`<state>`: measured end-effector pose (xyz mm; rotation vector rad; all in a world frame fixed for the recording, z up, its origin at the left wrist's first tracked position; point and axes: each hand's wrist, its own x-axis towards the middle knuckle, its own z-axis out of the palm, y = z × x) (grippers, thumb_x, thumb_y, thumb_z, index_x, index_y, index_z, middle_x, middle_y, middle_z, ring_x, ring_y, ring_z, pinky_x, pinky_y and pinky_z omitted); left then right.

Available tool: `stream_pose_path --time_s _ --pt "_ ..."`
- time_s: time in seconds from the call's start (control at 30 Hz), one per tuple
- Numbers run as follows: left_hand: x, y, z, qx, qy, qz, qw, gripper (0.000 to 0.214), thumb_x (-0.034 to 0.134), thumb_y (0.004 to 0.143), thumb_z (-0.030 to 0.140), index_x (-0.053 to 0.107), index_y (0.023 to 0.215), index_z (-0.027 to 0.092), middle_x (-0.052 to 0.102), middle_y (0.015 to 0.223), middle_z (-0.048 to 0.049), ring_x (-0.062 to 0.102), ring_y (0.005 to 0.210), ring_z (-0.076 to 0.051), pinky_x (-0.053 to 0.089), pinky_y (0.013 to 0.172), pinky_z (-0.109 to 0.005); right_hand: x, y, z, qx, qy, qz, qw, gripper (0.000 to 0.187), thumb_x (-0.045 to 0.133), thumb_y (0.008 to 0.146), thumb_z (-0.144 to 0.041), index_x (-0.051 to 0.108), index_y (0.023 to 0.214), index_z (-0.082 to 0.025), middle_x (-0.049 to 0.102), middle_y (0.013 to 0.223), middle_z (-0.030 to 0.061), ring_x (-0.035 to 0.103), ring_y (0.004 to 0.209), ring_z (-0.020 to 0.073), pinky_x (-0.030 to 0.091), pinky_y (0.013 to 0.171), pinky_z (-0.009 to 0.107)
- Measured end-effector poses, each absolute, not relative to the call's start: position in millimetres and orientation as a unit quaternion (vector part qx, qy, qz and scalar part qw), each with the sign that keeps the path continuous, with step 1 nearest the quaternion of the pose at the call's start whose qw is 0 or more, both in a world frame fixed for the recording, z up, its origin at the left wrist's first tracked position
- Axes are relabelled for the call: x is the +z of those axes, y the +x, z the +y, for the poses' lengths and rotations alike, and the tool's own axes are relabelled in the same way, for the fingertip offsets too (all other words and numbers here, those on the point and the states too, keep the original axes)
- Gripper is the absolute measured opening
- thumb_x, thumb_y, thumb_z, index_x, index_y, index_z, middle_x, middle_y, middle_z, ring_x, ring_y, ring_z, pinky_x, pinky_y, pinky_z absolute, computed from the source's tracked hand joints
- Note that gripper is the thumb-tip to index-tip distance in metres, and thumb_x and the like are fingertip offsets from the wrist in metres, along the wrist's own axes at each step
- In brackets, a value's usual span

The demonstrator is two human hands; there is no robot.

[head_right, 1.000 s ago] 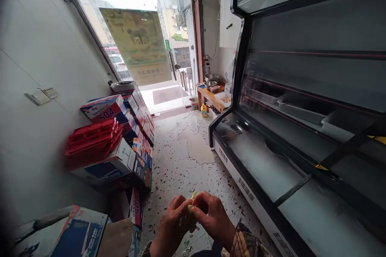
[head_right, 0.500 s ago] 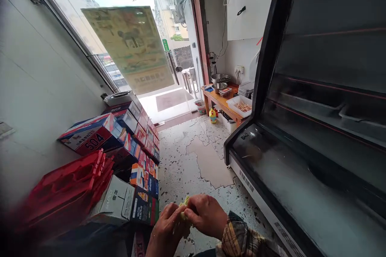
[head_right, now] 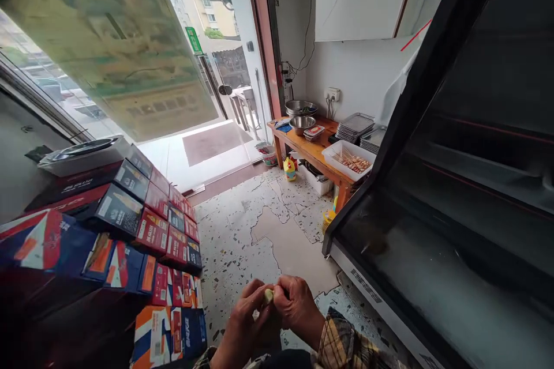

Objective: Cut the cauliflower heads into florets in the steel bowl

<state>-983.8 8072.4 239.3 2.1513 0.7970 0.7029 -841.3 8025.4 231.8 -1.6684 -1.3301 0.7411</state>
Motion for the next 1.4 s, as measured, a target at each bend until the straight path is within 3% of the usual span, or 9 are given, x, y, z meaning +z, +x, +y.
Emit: stream_pose_path --time_s 0.13,0.33,0.5,0.83,1.03,1.23,1.4 --pt "243 -1001 8185 0.261 0.828 0.260 0.423 0.027 0.047 0.092 0.034 0.064 0.079 0.019 0.058 0.077 -0.0034 0.055 0.075 -0.014 0.047 0.068 -0.023 239 -865 8119 0.229 -0.695 -0.521 0.440 0.023 0.039 0.081 -0.022 0.045 0.059 -0.020 0.047 0.056 -0.0037 0.045 0.056 0.0103 0.034 0.057 0.023" --pt "250 -1012 8314 0.234 0.823 0.206 0.475 0.023 0.048 0.092 0.032 0.064 0.081 0.019 0.057 0.077 -0.0025 0.054 0.076 -0.014 0.046 0.068 -0.022 253 -886 8227 0.081 -0.745 -0.545 0.377 0.021 0.040 0.079 -0.016 0.043 0.059 -0.021 0.049 0.057 -0.0019 0.047 0.057 0.0119 0.031 0.059 0.025" --pt "244 -996 8396 0.216 0.827 0.200 0.478 0.021 0.049 0.091 0.031 0.067 0.090 0.020 0.057 0.084 -0.0042 0.056 0.080 -0.015 0.049 0.073 -0.025 250 -880 8303 0.087 -0.774 -0.512 0.361 0.023 0.039 0.080 -0.015 0.042 0.058 -0.021 0.050 0.058 -0.0020 0.047 0.056 0.0110 0.030 0.056 0.024" --pt "223 -962 8561 0.278 0.792 0.286 0.463 0.033 0.052 0.086 0.048 0.069 0.091 0.020 0.058 0.077 -0.0024 0.057 0.061 -0.013 0.051 0.056 -0.024 248 -823 8484 0.111 -0.744 -0.592 0.289 0.019 0.047 0.079 -0.014 0.048 0.060 -0.020 0.057 0.060 -0.0026 0.049 0.056 0.0102 0.024 0.055 0.026" --pt "210 -920 8650 0.253 0.793 0.287 0.474 0.037 0.052 0.086 0.052 0.070 0.089 0.020 0.057 0.074 -0.0018 0.053 0.056 -0.011 0.048 0.054 -0.023 249 -781 8557 0.188 -0.743 -0.537 0.352 0.004 0.058 0.077 -0.020 0.060 0.075 -0.023 0.063 0.071 -0.0036 0.055 0.066 0.0114 0.032 0.059 0.022" --pt "202 -874 8757 0.215 0.823 0.209 0.481 0.034 0.053 0.085 0.048 0.071 0.093 0.020 0.060 0.082 -0.0050 0.060 0.067 -0.016 0.052 0.057 -0.027 224 -744 8616 0.198 -0.804 -0.386 0.407 0.016 0.053 0.081 -0.021 0.066 0.089 -0.021 0.064 0.073 -0.0010 0.057 0.067 0.0136 0.040 0.066 0.024" --pt "181 -863 8854 0.199 0.846 0.150 0.472 0.033 0.049 0.086 0.045 0.070 0.093 0.021 0.065 0.104 -0.0123 0.064 0.090 -0.024 0.057 0.072 -0.039 169 -731 8678 0.237 -0.810 -0.268 0.464 0.023 0.047 0.085 -0.032 0.065 0.089 -0.018 0.060 0.066 0.0003 0.057 0.062 0.0148 0.042 0.058 0.025"
